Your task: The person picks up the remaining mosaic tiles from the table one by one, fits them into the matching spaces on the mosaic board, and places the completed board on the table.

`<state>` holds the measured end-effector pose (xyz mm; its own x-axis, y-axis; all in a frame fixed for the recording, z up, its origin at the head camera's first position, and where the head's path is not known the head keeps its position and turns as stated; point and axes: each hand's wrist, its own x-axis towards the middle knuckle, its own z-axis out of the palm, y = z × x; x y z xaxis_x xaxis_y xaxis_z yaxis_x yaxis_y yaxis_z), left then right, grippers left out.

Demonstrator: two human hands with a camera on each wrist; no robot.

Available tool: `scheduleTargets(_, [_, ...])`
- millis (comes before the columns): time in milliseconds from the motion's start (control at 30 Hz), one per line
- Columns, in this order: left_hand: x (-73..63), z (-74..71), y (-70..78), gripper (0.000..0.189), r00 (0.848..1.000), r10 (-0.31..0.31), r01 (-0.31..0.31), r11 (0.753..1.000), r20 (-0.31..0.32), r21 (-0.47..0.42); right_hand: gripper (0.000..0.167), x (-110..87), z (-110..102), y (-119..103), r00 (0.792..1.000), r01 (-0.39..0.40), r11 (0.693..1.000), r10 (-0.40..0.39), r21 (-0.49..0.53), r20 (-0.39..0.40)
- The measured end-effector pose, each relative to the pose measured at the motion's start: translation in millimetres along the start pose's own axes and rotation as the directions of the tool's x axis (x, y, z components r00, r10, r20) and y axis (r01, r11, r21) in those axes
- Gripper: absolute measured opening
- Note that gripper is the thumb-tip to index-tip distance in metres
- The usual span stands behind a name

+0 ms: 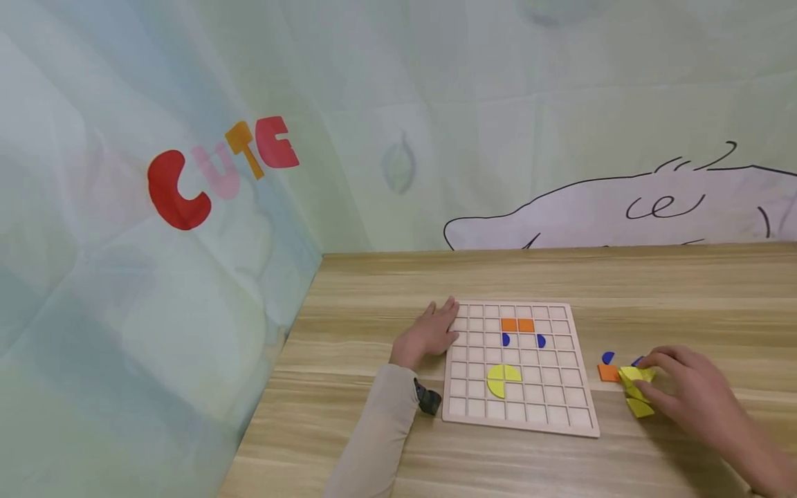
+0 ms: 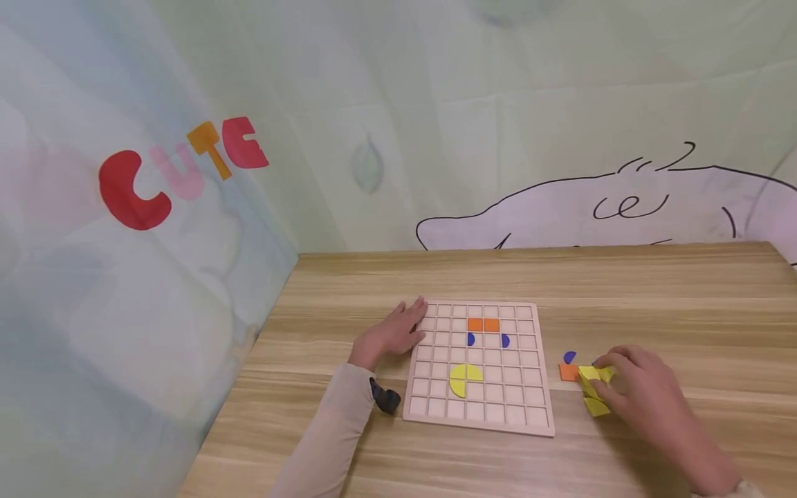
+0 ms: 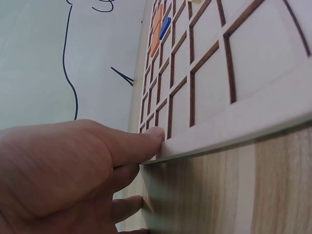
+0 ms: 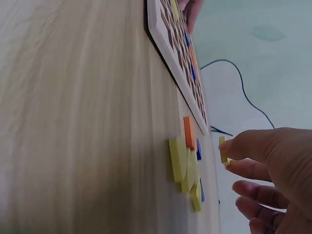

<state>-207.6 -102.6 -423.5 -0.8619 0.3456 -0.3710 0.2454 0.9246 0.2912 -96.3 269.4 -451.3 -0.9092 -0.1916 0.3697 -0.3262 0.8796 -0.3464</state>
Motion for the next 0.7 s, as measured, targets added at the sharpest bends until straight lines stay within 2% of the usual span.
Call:
scheduleTargets(167, [0.1,-0.3,0.2,0.059,1.000,-0.001,0.001,1.000,0.000,0.002,0.030,11.6,5.6,-11.7,0.988,0.131,0.991,-0.129,0.018,-0.085])
scheduleTargets(367, [0.3,-0.5,0.1,0.059,1.000,0.005,-0.005,1.000,0.006,0.003,0.030,20.6,13.0,-23.0,0.957,0.254,0.967,-0.247,0.027,-0.153])
scheduleTargets(533, [0.1,-1.0,-0.2,0.059,1.000,0.005,-0.005,1.000,0.011,-0.001,0.033,25.1,18.2,-32.5,0.950,0.290,0.956,-0.283,0.039,-0.131])
scheduleTargets(700, [-0.3,-1.0,-0.1,0.059,1.000,0.004,-0.004,1.000,0.012,-0.005,0.033,27.9,22.5,-42.3,0.952,0.290,0.955,-0.282,0.057,-0.115])
